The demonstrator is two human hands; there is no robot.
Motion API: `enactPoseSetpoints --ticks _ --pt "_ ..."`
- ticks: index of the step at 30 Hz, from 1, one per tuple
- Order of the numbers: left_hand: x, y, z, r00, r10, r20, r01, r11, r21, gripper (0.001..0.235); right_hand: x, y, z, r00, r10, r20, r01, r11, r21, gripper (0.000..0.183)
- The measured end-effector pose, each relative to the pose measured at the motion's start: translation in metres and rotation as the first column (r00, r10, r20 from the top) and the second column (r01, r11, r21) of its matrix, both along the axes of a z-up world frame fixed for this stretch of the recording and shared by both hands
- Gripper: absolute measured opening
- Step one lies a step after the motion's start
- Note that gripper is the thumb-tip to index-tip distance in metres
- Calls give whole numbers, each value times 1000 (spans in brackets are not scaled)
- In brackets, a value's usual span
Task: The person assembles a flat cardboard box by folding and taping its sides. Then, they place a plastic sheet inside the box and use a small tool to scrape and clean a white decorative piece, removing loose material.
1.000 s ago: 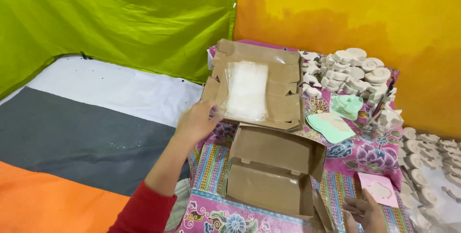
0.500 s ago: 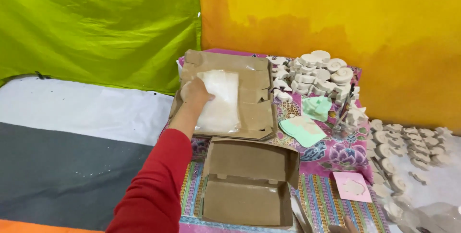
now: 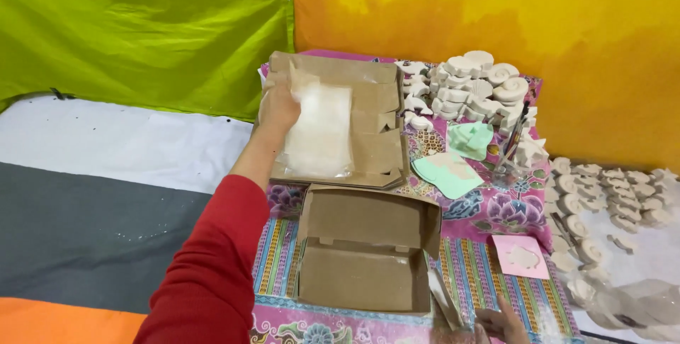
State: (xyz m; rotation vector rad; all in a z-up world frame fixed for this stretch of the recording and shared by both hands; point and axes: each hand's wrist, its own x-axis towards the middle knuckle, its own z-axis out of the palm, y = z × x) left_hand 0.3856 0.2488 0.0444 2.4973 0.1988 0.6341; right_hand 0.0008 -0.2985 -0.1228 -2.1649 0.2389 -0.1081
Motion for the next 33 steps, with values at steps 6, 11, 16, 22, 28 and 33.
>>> enactPoseSetpoints --ticks 6,11,16,22,28,33 --pt "-91 -49 74 877 -442 189 475 742 -472 76 0 55 94 967 206 150 -190 975 -114 92" --pt "-179 -77 120 697 -595 400 672 349 -653 71 2 122 178 942 49 331 7 986 -168 70" --pt "-265 -86 139 739 -540 403 518 74 -852 72 24 147 196 999 -9 -41 8 999 -42 73" --pt "-322 -54 53 778 -519 355 415 1 -910 22 28 135 151 975 -44 -216 -31 943 -330 64" --pt "-360 -32 -13 894 -445 -56 39 202 -979 10 27 135 124 933 3 -359 -119 946 -301 60" --pt "-356 -33 -36 902 -358 -239 -142 278 -950 15 38 134 81 979 51 -198 -123 920 -371 37"
